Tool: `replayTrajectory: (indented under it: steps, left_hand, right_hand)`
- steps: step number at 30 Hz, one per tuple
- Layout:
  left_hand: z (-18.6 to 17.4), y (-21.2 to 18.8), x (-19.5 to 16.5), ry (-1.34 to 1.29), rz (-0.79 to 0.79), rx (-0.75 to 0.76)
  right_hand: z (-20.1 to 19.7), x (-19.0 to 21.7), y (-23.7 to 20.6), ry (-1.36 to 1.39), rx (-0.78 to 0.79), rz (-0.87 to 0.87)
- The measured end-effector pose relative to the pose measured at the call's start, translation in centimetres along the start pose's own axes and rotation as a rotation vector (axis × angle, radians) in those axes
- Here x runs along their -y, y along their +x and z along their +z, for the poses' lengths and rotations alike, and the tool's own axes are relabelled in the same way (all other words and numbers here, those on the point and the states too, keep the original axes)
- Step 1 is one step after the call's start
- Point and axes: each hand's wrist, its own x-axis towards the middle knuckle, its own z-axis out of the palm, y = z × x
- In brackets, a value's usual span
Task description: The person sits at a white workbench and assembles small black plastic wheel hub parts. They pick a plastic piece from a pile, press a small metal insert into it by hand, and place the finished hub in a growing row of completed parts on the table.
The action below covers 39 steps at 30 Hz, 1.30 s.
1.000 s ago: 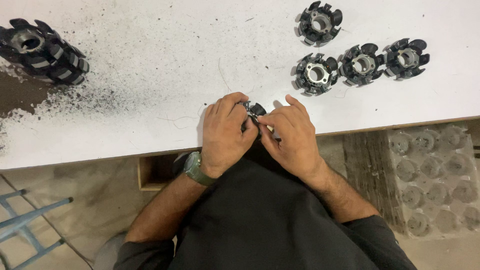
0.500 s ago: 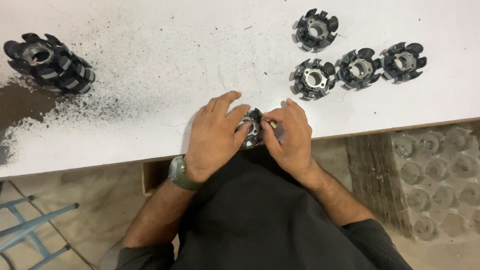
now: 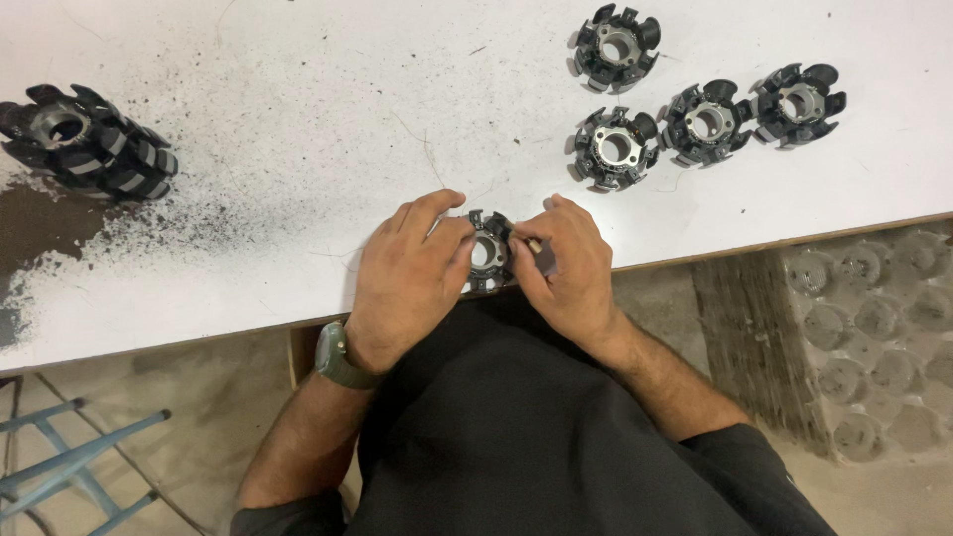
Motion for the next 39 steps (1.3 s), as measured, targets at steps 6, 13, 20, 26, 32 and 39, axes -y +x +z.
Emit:
replayTrajectory:
  steps: [6, 13, 20, 26, 32, 39]
  left_hand:
    - [1.0, 0.4, -0.1, -0.066, -0.067, 0.020]
    - [-0.4, 0.2, 0.0, 0.036, 0.095, 0.019]
    - [0.2, 0.8, -0.6, 0.013, 0.089, 0.047]
    - [0.8, 0.4, -0.3, -0.076, -0.051, 0.032]
    - [1.0, 0.0, -0.3, -0.091, -0.079, 0.055]
    - [1.7, -0.7, -0.4, -0.046, -0.004, -0.031]
  right_hand:
    - [0.0, 0.1, 0.2, -0.024, -0.004, -0.021]
    - [0.0, -0.2, -0.1, -0.009, -0.011, -0.019]
    - [0.0, -0.5, -0.3, -0.021, 0.010, -0.055]
    - [0.2, -1.0, -0.7, -0.020, 0.016, -0.156]
    - [0.3, -1.1, -0.8, -0.069, 0.055, -0.166]
    - [0.4, -1.3, -0.8, -0.024, 0.037, -0.211]
